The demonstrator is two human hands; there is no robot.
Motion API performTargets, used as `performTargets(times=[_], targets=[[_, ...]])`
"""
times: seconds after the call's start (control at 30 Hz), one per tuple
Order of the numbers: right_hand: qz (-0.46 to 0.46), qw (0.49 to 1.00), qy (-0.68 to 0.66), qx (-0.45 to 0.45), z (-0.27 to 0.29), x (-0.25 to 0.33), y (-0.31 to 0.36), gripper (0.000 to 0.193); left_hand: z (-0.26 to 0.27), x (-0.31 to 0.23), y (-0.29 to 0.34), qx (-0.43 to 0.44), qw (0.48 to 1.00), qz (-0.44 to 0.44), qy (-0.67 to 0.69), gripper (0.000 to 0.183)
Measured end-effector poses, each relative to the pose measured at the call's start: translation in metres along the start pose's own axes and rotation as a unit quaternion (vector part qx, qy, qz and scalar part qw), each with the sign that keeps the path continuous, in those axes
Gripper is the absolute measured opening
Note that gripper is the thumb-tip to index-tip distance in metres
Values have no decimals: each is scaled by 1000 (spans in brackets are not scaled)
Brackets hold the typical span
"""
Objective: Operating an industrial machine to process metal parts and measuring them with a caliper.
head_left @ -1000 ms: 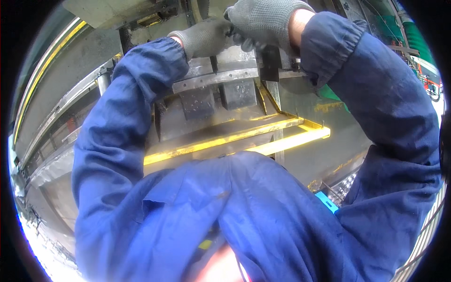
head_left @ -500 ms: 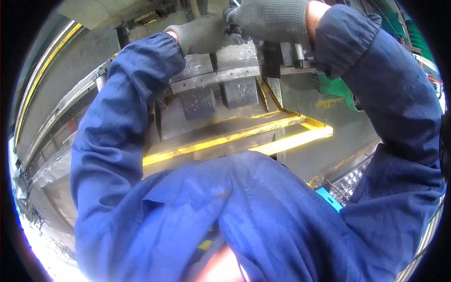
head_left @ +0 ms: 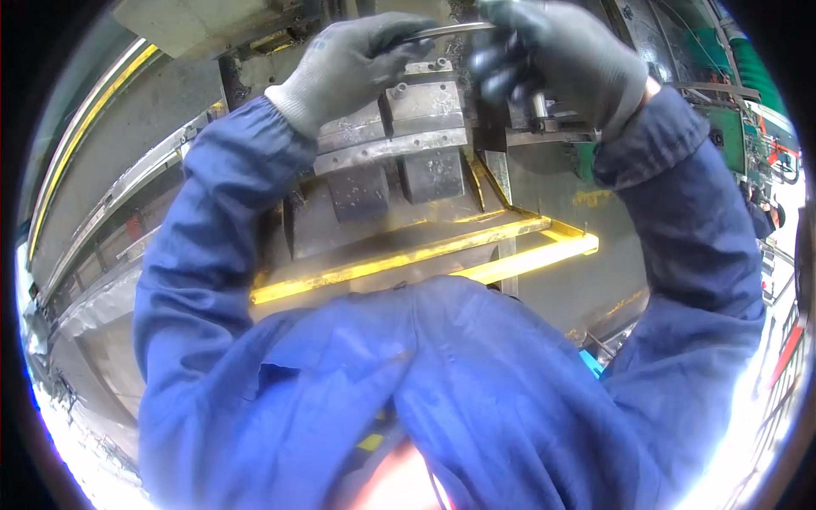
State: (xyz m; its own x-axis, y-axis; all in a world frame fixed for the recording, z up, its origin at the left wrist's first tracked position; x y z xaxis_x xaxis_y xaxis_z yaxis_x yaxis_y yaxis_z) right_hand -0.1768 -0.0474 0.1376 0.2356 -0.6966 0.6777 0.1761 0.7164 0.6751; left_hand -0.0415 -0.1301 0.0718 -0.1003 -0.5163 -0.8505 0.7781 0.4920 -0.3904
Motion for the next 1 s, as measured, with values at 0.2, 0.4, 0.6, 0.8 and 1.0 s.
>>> performTargets(times=[0.2,0.4,0.6,0.8,1.0], targets=[[-46,975,202,-77,12,-72,-2,40,20,8,39,112,970,175,-125,25],[-67,935,347,-2,-16,-106,-30,34,24,38,55,187,934,260,-160,26],[37,887,456,-63,-41,-94,-55,31,24,71,64,232,901,320,-177,21],[179,858,458,-151,-54,-65,-72,28,24,72,60,245,903,334,-113,18],[234,825,501,-116,-77,-53,-92,21,25,71,51,256,899,328,-136,20]])
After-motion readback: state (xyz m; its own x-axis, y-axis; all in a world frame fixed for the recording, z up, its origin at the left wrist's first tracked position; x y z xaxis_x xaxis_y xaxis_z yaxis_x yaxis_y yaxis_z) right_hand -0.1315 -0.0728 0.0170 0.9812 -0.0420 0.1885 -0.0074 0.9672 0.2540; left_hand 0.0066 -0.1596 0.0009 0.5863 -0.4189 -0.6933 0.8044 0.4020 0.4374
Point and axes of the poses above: each hand's wrist, its own y-axis away from the middle knuckle, its own z-axis out of the back of the hand, x = y × z, the point moved 9 cm from there along -y, towards the middle knuckle, and after that the axes turned 10 degrees about -z, right-handed, at the moved point
